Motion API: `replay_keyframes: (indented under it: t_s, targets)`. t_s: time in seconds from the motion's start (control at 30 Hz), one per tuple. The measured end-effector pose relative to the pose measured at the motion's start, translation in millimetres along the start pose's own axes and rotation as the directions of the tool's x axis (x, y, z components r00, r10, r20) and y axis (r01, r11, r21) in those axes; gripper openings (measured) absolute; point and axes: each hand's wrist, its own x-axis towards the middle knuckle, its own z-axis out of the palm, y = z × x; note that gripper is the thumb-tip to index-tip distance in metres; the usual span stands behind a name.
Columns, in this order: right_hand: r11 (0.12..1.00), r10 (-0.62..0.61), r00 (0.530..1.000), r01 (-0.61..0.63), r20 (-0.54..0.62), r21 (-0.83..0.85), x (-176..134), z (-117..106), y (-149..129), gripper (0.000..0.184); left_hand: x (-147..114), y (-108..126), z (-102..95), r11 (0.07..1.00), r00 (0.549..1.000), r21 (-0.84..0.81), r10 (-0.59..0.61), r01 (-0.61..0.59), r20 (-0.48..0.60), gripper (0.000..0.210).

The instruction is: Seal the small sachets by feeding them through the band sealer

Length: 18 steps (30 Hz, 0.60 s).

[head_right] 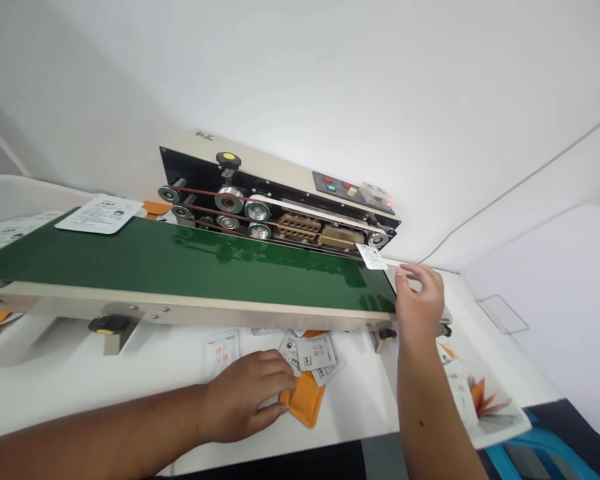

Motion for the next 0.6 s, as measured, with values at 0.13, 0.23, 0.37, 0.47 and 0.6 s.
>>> replay_keyframes:
  t_s: [0.13,0.23,0.37,0.47,0.6]
  targets:
    - [0.902,-0.422,0.905,0.425,-0.046,0.075,-68.0,-6.2,-7.6,0.006,-4.8,-1.2,1.8,0.997,0.977,0.043,0.055,-0.065,0.206,0.065]
    - [0.764,-0.637,0.729,0.555,0.251,0.329,-112.4,-1.1,-4.4,0.019,-6.4,-0.2,1.8,0.997,0.95,0.049,0.046,-0.064,0.31,0.067]
    - [0.783,-0.611,0.646,0.409,0.456,0.469,-140.0,11.5,0.1,0.029,-2.9,2.3,1.9,0.999,0.958,0.028,0.031,-0.04,0.284,0.067]
    - [0.813,-0.556,0.659,0.305,0.506,0.496,-143.2,17.0,1.8,0.028,0.5,3.7,3.7,0.998,0.97,0.061,-0.004,-0.011,0.242,0.069]
    - [0.818,-0.541,0.643,0.254,0.542,0.515,-142.4,17.9,4.0,0.026,3.0,4.5,4.2,0.985,0.984,0.172,-0.055,0.025,0.169,0.044]
